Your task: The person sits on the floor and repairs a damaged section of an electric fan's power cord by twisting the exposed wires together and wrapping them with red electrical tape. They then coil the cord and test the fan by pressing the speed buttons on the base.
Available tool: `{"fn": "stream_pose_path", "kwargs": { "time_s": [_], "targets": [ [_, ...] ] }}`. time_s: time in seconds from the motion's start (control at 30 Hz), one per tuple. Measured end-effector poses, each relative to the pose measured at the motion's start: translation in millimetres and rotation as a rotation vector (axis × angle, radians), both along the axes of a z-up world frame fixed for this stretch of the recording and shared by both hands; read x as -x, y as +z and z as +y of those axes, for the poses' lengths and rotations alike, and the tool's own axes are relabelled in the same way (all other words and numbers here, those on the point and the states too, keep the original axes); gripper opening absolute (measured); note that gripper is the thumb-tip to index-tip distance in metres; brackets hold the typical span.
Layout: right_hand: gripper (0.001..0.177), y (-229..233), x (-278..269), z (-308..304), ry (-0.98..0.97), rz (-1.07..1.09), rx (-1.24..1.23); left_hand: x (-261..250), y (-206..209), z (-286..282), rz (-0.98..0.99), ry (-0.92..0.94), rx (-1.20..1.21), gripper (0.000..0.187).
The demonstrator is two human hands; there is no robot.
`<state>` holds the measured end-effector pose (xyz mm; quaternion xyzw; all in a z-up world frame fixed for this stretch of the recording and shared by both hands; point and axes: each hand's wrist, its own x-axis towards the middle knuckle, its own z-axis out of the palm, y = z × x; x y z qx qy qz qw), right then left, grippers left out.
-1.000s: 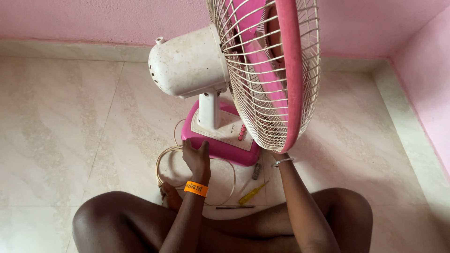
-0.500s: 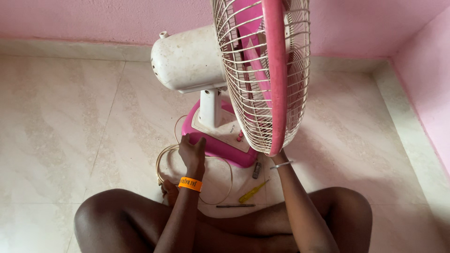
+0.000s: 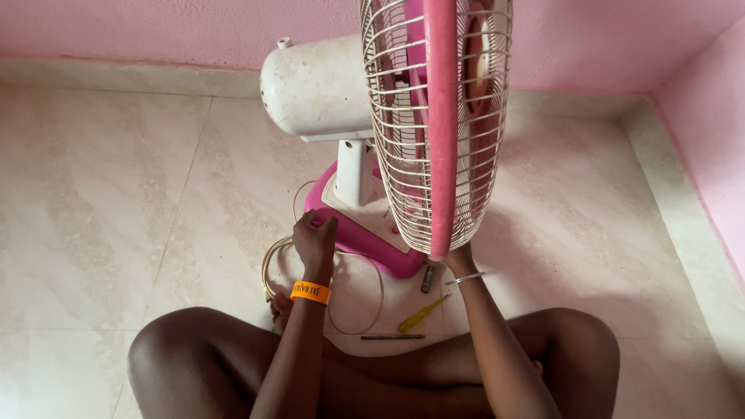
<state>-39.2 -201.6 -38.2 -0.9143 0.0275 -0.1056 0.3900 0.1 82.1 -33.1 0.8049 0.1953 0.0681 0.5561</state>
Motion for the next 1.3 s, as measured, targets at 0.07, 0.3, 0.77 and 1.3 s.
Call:
{"fn": "stream_pose_path", "kwargs": {
  "time_s": [0.07,0.3,0.77,1.3],
  "targets": [
    [0.056,-2,2,1,-0.026,-0.003,-0.002,-3,0,1,-0.002,-0.013,0.004,0.041],
    [0.059,-2,5,10,-0.104,-0.015,-0.008,-14,-10,4,-0.064,0.004,0.021,0.055],
    [0.039,19,22,33,-0.234,0.101,-0.054,-28,-18,8,-0.146,-0.083,0.044,0.054],
    [0.041,21,28,47,-0.191,-0.121,0.025,-42,-18,6,-0.199,-0.185,0.160,0.056]
  ]
}}
